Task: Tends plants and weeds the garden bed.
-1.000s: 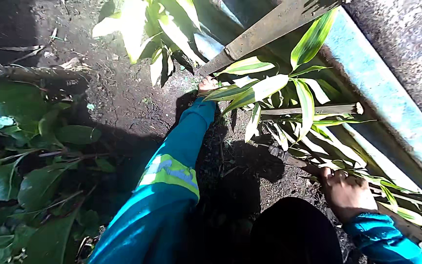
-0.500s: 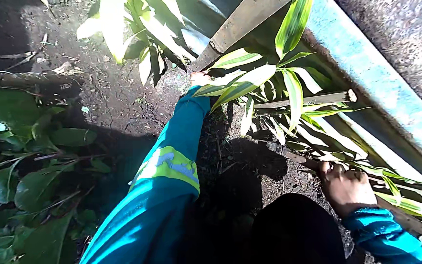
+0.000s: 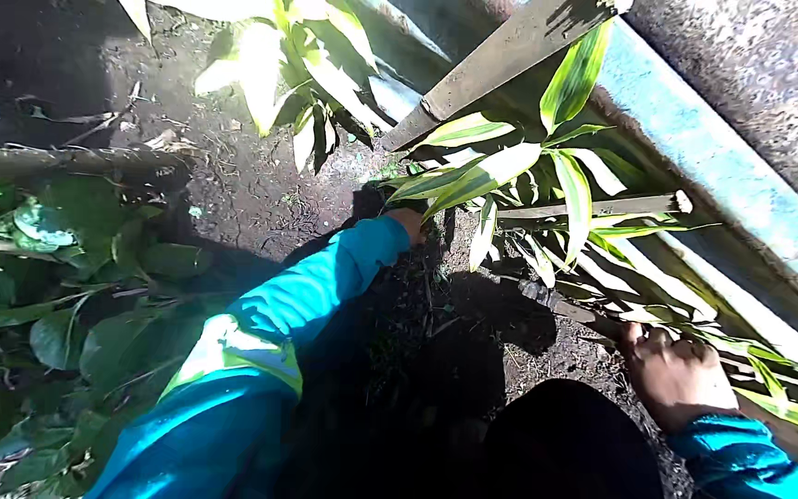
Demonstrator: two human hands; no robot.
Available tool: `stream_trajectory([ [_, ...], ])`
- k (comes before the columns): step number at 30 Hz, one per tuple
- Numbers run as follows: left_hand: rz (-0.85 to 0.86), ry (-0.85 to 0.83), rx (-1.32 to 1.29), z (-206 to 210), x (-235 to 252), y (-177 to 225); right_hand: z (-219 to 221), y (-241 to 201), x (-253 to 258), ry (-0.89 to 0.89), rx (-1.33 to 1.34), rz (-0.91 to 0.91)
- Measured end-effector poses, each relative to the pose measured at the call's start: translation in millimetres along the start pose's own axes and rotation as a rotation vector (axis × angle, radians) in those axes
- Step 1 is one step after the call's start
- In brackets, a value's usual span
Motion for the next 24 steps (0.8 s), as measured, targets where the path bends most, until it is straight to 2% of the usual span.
stream_trajectory([
  [1, -0.002, -0.004, -0.014, -5.9, -9.3, 0.0, -0.9, -0.5, -0.4, -0.002, 0.006, -0.006],
  [2, -0.055, 0.094, -0.081, -23.5, -16.0, -8.6, -1.4, -0.8, -0.6, -0.014, 0.011, -0.012],
  [4, -0.233, 0.358, -0.152, -65.3, -5.6, -49.7, -2.2, -1.1, 0.4, -0.01, -0.001, -0.013],
  [6, -0.395, 0.47, -0.13, -92.0, 18.8, -90.2, -3.3, 0.0, 2.7, 0.0, -0.028, -0.002],
  [8, -0.474, 0.523, -0.062, -102.4, 33.1, -109.1, -2.5, 1.1, 4.8, -0.012, -0.043, 0.007],
  [10, -0.491, 0.507, -0.016, -104.9, 32.5, -106.6, -2.9, 2.3, 5.4, 0.017, -0.039, 0.003],
  [14, -0.502, 0.576, -0.209, -118.1, 15.7, -103.8, -3.0, 2.2, 6.5, 0.004, -0.049, 0.009],
  [17, -0.492, 0.506, -0.194, -121.8, 10.0, -99.2, -3.0, 2.6, 6.4, -0.01, -0.052, 0.008],
  [19, -0.456, 0.422, -0.071, -116.7, 11.8, -93.2, -5.5, 1.0, 7.2, -0.017, -0.048, 0.005],
  [22, -0.218, 0.342, 0.154, -89.2, 21.8, -76.7, -7.3, 2.6, 8.5, -0.029, -0.05, 0.009],
  [24, -0.052, 0.295, 0.169, -54.0, 11.5, -55.4, -9.0, 2.2, 9.4, 0.011, -0.053, -0.008],
])
Point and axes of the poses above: each hand's wrist, its own x-axis towards the middle knuckle, its own z-axis out of the palm, y = z × x, the point moved 9 cm from there along x, towards the middle knuckle, and after that the axes turned 2 degrees about -z, right-handed, at the moved point
